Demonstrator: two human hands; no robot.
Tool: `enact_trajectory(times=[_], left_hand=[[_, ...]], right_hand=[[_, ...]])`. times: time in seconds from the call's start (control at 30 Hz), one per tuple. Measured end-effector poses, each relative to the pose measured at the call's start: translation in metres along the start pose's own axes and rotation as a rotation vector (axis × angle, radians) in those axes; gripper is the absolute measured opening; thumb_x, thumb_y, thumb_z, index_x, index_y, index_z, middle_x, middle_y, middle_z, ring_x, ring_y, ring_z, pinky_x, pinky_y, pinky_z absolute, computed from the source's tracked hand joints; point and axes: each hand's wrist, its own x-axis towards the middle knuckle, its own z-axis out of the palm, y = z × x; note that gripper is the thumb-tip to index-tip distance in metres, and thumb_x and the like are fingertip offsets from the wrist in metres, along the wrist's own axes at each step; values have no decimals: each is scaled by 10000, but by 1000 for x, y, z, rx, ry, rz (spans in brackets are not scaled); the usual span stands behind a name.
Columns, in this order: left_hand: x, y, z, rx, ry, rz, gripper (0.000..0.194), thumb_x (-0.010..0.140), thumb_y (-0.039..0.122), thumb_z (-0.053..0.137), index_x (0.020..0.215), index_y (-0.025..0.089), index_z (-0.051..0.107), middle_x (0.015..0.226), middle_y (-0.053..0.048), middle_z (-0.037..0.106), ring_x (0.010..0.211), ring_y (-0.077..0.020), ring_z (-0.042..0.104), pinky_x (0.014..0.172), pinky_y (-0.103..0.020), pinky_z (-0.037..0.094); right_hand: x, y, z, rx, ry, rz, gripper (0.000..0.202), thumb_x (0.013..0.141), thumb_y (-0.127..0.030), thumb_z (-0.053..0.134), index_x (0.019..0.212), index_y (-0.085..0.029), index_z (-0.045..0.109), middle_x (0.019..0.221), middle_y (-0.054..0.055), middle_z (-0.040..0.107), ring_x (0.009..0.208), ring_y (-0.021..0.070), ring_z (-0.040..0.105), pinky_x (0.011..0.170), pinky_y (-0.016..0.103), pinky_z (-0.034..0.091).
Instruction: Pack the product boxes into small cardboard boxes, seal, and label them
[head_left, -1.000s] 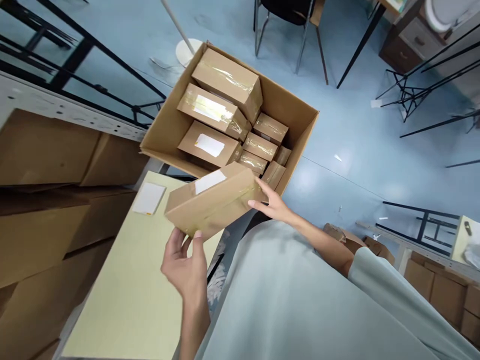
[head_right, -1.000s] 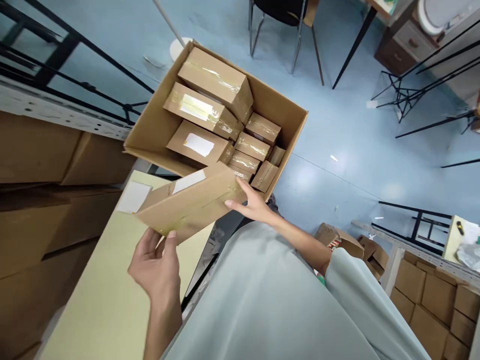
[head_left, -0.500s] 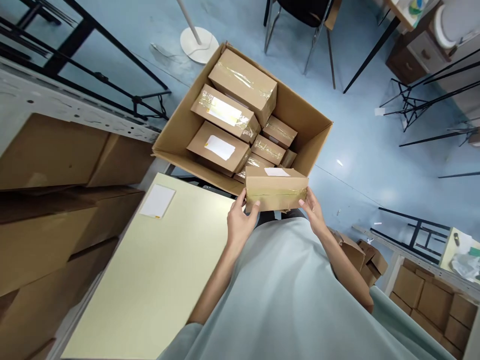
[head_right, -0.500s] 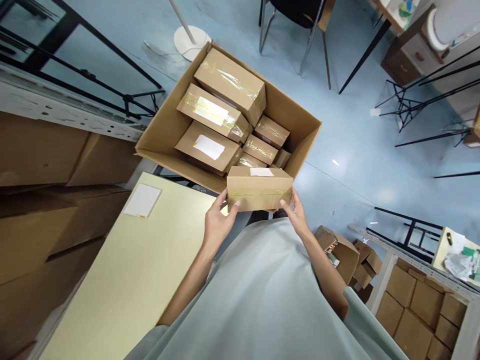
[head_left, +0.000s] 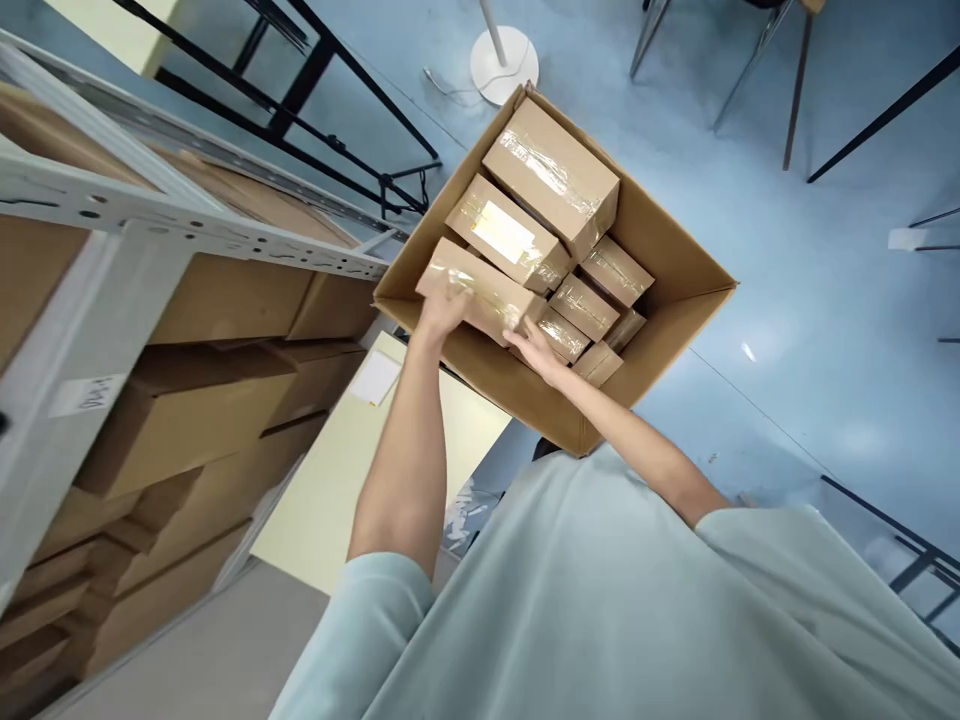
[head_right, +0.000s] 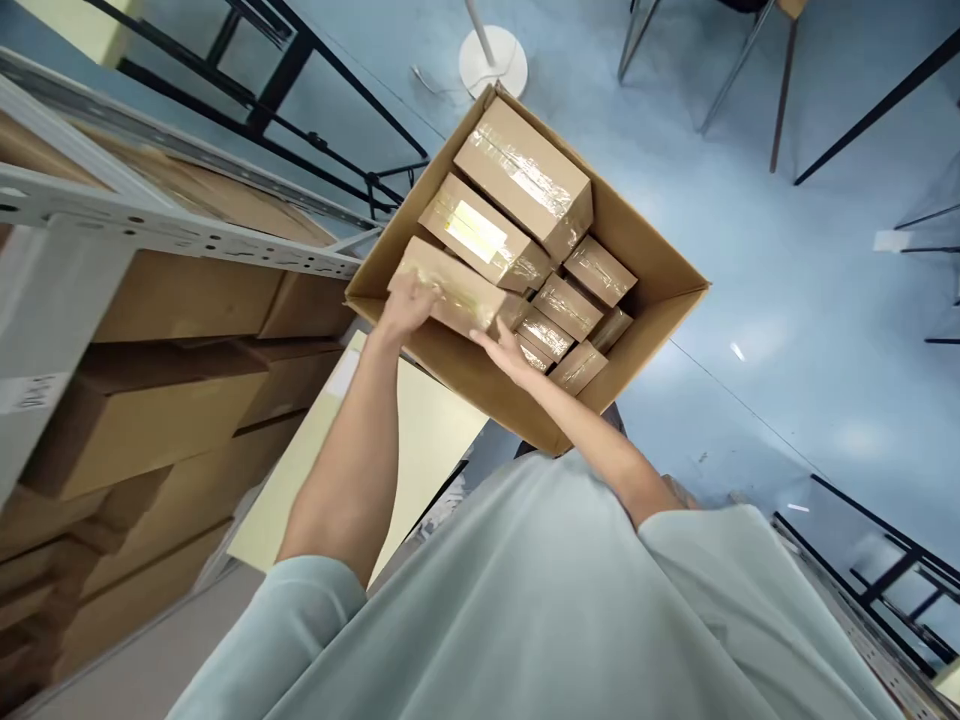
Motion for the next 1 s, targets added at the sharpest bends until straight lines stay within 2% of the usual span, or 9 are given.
enact_trajectory(times=[0.1, 0.2, 0.3, 0.37, 0.47, 0.57, 0.7, 0.83, 1.0], left_hand=[[-6, 17, 29, -19, -116, -55, 527, 961, 371, 736, 1425, 122, 723, 1406, -202, 813, 1496, -411, 670, 1345, -614, 487], [-41, 25, 66, -13, -109, -57, 510, 987, 340, 699, 1452, 135, 736, 1504, -204, 782, 1586, -391, 619, 1398, -591, 427], [-83, 21, 96, 3, -62, -31, 539, 1025, 315, 628, 1529, 148, 728, 1682, -197, 682, 1692, -365, 526, 1445, -556, 366], [-111, 15, 111, 15, -72, -29, 560, 1036, 328, 622, 1551, 132, 720, 1732, -206, 637, 1688, -371, 533, 1444, -558, 369], [-152, 11, 131, -10, -110, -75, 566, 1061, 414, 622, 1556, 158, 721, 1680, -184, 692, 1630, -377, 600, 1396, -581, 446], [-194, 19, 154, -71, -165, -98, 532, 1069, 450, 604, 1509, 186, 744, 1603, -162, 754, 1560, -356, 671, 1367, -562, 486], [-240, 42, 183, -143, -228, -60, 521, 1065, 422, 579, 1500, 191, 748, 1546, -149, 793, 1475, -329, 741, 1327, -534, 537], [-270, 65, 187, -158, -180, 7, 556, 1060, 376, 602, 1579, 206, 708, 1515, -129, 812, 1431, -327, 768, 1275, -520, 589], [-315, 74, 163, -162, -55, 108, 496, 1054, 305, 634, 1536, 247, 741, 1511, -110, 814, 1375, -311, 791, 1224, -496, 628]], right_hand=[[44, -13, 3, -118, -54, 11, 858, 917, -568, 909, 1634, -164, 664, 1737, 139, 650, 1725, 363, 472, 1481, 550, 286], [51, -14, -14, -169, -164, -81, 606, 994, -472, 851, 1506, -163, 755, 1482, 111, 826, 1522, 312, 667, 1415, 519, 418], [27, 0, -52, -248, -230, -107, 358, 1037, -347, 811, 1356, -184, 834, 1362, 86, 869, 1404, 294, 746, 1351, 489, 501], [1, 16, -82, -313, -223, -68, 264, 1044, -273, 803, 1285, -183, 860, 1364, 99, 866, 1384, 304, 769, 1319, 485, 534], [-39, 41, -123, -347, -180, 16, 233, 1037, -257, 835, 1252, -174, 872, 1346, 127, 867, 1343, 313, 801, 1265, 481, 583], [-70, 60, -150, -328, -188, 48, 238, 1021, -292, 872, 1232, -182, 870, 1282, 123, 881, 1259, 289, 835, 1211, 466, 624], [-98, 64, -171, -294, -229, -39, 259, 1043, -318, 831, 1278, -210, 844, 1300, 101, 879, 1241, 251, 839, 1192, 439, 639], [-126, 47, -185, -316, -255, -151, 317, 1033, -373, 834, 1309, -216, 824, 1324, 112, 869, 1264, 259, 829, 1183, 448, 646], [-168, 23, -178, -443, -327, -259, 424, 1024, -516, 834, 1340, -233, 818, 1332, 112, 867, 1270, 264, 825, 1224, 476, 622]])
